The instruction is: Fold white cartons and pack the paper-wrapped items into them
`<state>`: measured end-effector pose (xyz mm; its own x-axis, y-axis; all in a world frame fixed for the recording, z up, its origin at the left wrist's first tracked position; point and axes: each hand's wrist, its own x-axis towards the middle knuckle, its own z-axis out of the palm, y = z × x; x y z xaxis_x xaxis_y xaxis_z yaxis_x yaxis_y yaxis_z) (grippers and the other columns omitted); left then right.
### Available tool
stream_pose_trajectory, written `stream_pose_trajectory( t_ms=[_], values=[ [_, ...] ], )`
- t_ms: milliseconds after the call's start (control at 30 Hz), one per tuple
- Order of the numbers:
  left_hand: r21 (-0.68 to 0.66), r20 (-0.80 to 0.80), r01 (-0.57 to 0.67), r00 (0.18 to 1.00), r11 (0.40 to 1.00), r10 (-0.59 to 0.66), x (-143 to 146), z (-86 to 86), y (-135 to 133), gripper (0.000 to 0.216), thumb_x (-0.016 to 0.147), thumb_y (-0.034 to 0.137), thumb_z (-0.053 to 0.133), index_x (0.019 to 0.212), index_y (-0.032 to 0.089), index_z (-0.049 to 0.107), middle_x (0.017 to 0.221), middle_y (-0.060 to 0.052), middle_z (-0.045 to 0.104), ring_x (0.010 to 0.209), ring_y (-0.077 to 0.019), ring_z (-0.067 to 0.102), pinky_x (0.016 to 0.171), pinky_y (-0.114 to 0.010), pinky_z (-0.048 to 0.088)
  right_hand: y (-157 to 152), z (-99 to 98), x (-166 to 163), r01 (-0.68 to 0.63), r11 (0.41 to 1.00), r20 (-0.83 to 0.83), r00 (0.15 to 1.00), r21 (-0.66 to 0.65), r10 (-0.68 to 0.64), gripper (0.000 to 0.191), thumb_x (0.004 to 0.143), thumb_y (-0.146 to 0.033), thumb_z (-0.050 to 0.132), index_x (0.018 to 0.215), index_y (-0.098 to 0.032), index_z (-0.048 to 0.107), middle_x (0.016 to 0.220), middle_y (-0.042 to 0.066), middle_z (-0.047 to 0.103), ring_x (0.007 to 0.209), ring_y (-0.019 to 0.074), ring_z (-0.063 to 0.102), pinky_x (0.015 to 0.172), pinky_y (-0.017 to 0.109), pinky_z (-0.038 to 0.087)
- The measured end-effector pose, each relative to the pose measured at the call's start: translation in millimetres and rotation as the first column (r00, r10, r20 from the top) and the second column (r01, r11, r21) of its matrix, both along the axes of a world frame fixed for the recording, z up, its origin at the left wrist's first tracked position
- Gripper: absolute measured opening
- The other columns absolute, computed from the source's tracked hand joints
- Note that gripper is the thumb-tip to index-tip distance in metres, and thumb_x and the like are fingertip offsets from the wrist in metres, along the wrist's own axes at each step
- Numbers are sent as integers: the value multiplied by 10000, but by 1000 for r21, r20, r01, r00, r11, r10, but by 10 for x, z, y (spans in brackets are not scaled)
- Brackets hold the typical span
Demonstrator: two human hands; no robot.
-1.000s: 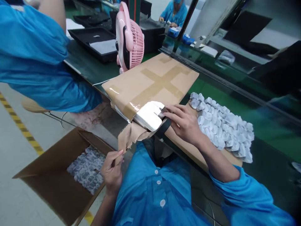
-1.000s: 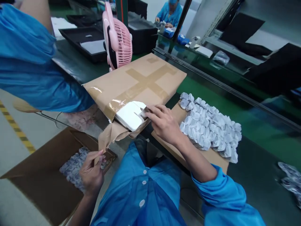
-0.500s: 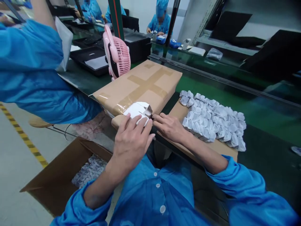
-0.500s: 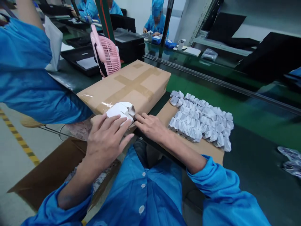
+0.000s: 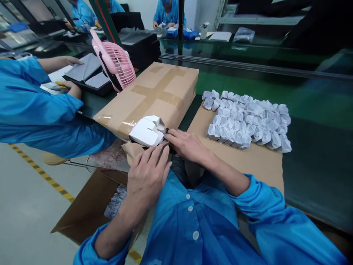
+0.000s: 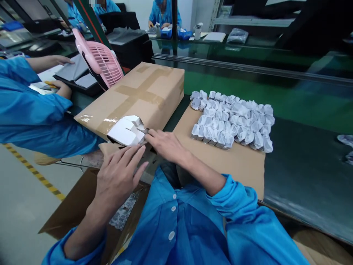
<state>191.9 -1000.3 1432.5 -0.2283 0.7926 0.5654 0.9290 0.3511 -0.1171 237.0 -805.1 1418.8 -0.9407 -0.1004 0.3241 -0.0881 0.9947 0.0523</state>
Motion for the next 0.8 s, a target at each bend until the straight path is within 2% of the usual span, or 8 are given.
stream_pose_trajectory(
  t_ms=[100, 200, 267, 333, 467, 600, 700, 800],
  values=[
    [-18, 29, 38, 999, 999, -38, -133, 251, 100, 425, 930, 317, 548, 1342, 219, 576, 1266, -99, 679, 1129, -318, 627, 890, -437, 445, 38, 166, -137, 44, 999, 87, 995, 4, -44, 216, 985, -180, 413, 994, -172, 629, 1064, 102, 633, 925, 214, 574, 590, 288, 379],
    [-108, 68, 0, 998, 994, 8, -402, 400, 258, 474, 929, 372, 547, 1384, 238, 539, 1447, -114, 537, 1353, -372, 451, 1065, -530, 348, 21, 121, -182, 136, 990, 189, 974, -31, -128, 238, 979, -168, 407, 979, -152, 645, 956, 122, 665, 856, 221, 612, 609, 294, 399],
    [-207, 80, -61, 994, 976, 79, -589, 395, 372, 547, 918, 419, 555, 1431, 244, 485, 1548, -128, 405, 1445, -423, 293, 1117, -615, 254, -56, -28, -121, 186, 980, 204, 964, -63, -170, 244, 972, -137, 397, 996, -127, 640, 913, 134, 680, 819, 219, 628, 621, 301, 403],
    [-271, 77, -109, 988, 956, 135, -725, 328, 451, 611, 916, 462, 539, 1477, 250, 419, 1593, -138, 320, 1467, -447, 222, 1120, -656, 217, -193, -238, 1, 196, 977, 186, 966, -89, -177, 245, 958, -99, 391, 1005, -113, 631, 906, 143, 688, 811, 216, 630, 624, 305, 400],
    [-299, 51, -127, 987, 946, 149, -814, 191, 469, 644, 932, 495, 474, 1516, 257, 340, 1612, -138, 273, 1471, -438, 218, 1129, -653, 210, -549, -663, 235, 174, 974, 159, 976, -146, -151, 252, 956, -93, 381, 943, -127, 630, 826, 124, 684, 777, 210, 623, 657, 326, 405],
    [-306, 48, -140, 986, 942, 162, -796, 243, 423, 663, 930, 499, 473, 1522, 246, 319, 1612, -138, 274, 1474, -426, 224, 1142, -637, 215, -947, -903, 341, 131, 971, 118, 987, -202, -109, 207, 946, -112, 401, 975, -138, 604, 827, 110, 678, 755, 222, 630, 647, 350, 413],
    [-365, 71, -99, 989, 926, 133, -805, 412, 448, 707, 906, 476, 527, 1526, 217, 309, 1588, -149, 330, 1462, -414, 270, 1144, -619, 245, -1215, -910, 422, 40, 970, 108, 994, -239, -15, 115, 905, -135, 488, 953, -154, 590, 795, 74, 681, 691, 202, 629, 606, 340, 421],
    [-389, 82, -34, 994, 921, 71, -852, 607, 549, 717, 885, 410, 577, 1521, 205, 317, 1551, -134, 405, 1435, -362, 355, 1143, -548, 311, -1211, -664, 526, -40, 972, 147, 986, -233, 75, 167, 919, -217, 525, 1050, -139, 594, 753, 66, 684, 625, 206, 618, 541, 339, 405]
  ],
)
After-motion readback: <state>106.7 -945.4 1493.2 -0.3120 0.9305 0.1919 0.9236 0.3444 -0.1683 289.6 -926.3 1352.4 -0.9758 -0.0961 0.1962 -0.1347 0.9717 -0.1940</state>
